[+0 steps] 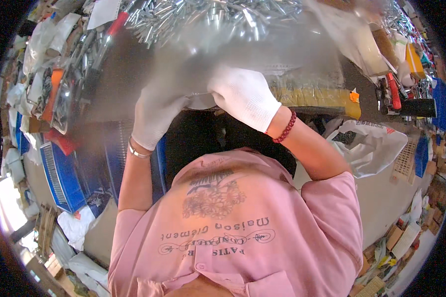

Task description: Assembling small metal pins into a circular base plate on a workbench.

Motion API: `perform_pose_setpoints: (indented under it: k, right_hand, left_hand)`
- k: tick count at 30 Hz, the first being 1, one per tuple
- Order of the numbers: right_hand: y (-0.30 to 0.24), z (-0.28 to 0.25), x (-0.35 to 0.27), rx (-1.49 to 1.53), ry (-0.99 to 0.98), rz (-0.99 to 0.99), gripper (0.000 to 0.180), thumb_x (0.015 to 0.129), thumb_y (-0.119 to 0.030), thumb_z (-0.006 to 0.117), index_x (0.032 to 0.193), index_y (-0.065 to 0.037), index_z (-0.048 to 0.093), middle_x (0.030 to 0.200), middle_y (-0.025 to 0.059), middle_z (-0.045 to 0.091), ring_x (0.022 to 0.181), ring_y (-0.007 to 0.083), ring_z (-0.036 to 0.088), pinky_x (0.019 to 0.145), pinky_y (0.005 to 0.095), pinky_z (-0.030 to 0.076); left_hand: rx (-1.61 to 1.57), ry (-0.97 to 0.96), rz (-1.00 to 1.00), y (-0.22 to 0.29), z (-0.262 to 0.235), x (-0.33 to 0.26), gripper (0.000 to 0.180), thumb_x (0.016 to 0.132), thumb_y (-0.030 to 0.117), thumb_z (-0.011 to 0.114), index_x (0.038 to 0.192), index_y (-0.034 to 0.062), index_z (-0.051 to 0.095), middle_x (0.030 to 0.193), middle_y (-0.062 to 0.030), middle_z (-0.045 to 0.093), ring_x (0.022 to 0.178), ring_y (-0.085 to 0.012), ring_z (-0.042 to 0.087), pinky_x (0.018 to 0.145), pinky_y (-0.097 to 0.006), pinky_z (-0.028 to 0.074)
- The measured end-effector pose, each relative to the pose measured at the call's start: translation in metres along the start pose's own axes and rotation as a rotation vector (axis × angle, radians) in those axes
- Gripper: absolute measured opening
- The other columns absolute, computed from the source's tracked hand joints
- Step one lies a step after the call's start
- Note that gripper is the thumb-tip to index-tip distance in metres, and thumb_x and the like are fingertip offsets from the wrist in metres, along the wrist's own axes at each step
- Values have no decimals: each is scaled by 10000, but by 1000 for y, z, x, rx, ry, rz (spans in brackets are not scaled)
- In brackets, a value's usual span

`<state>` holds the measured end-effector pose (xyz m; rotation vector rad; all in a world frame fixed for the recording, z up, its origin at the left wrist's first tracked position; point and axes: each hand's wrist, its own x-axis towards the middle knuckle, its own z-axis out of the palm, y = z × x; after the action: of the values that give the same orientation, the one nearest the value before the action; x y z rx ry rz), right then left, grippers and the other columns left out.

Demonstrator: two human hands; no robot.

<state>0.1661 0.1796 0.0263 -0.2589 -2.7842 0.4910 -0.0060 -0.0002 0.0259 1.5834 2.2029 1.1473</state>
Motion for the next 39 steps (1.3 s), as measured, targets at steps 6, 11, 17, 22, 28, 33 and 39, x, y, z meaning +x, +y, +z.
perform_pose_setpoints:
  k: [6, 11, 17, 22, 28, 33, 39]
  right_hand:
    - [5, 6, 3, 11, 60, -84, 61, 875, -119, 716, 929, -139, 733, 928, 58, 636, 845, 287, 702, 734, 399, 586]
    - [3, 5, 5, 62, 101, -121, 60, 882, -114, 707, 936, -133, 724, 913, 64, 620, 828, 297, 693, 721, 407, 581]
    - [-1, 14, 1, 103, 153, -130, 66, 896, -150, 709, 955, -168, 735, 898, 52, 619, 839, 274, 690, 722, 395, 575]
    - [62, -22, -17, -114, 297, 209, 90, 922, -150, 747, 1000, -164, 790, 946, 52, 716, 872, 277, 725, 754, 378, 587]
    - [131, -27, -19, -345, 214, 258, 85, 944, -158, 714, 980, -177, 789, 931, 56, 675, 875, 281, 717, 742, 384, 582]
    - [133, -25, -12, -499, 39, 225, 75, 946, -159, 699, 946, -181, 771, 926, 51, 662, 878, 271, 714, 741, 387, 583]
    - [128, -33, -16, -291, 130, 197, 95, 960, -160, 679, 991, -177, 767, 965, 48, 676, 920, 286, 718, 773, 400, 591]
  left_hand:
    - [-11, 33, 19, -5, 5, -3, 115, 800, 59, 813, 912, 78, 792, 880, -93, 677, 869, -317, 676, 795, -418, 544]
    - [-102, 50, -18, -6, 13, -2, 118, 801, 56, 825, 916, 77, 806, 879, -104, 689, 862, -310, 686, 776, -403, 542]
    - [9, 64, 57, -5, 9, -6, 134, 805, 33, 827, 930, 82, 814, 877, -114, 685, 864, -311, 683, 792, -398, 536]
    - [23, 71, 75, 4, 6, -4, 142, 788, 30, 842, 919, 74, 805, 880, -109, 686, 860, -316, 680, 780, -406, 534]
    - [6, 73, 68, 4, 7, -4, 159, 772, 34, 854, 918, 72, 802, 888, -110, 689, 865, -316, 683, 773, -408, 539]
    - [-4, 97, 79, 2, 9, -7, 162, 770, 31, 852, 917, 75, 800, 889, -101, 686, 866, -313, 680, 778, -408, 540]
    - [0, 92, 89, 1, 8, -6, 155, 776, 41, 854, 917, 72, 798, 883, -100, 679, 863, -308, 679, 779, -403, 542]
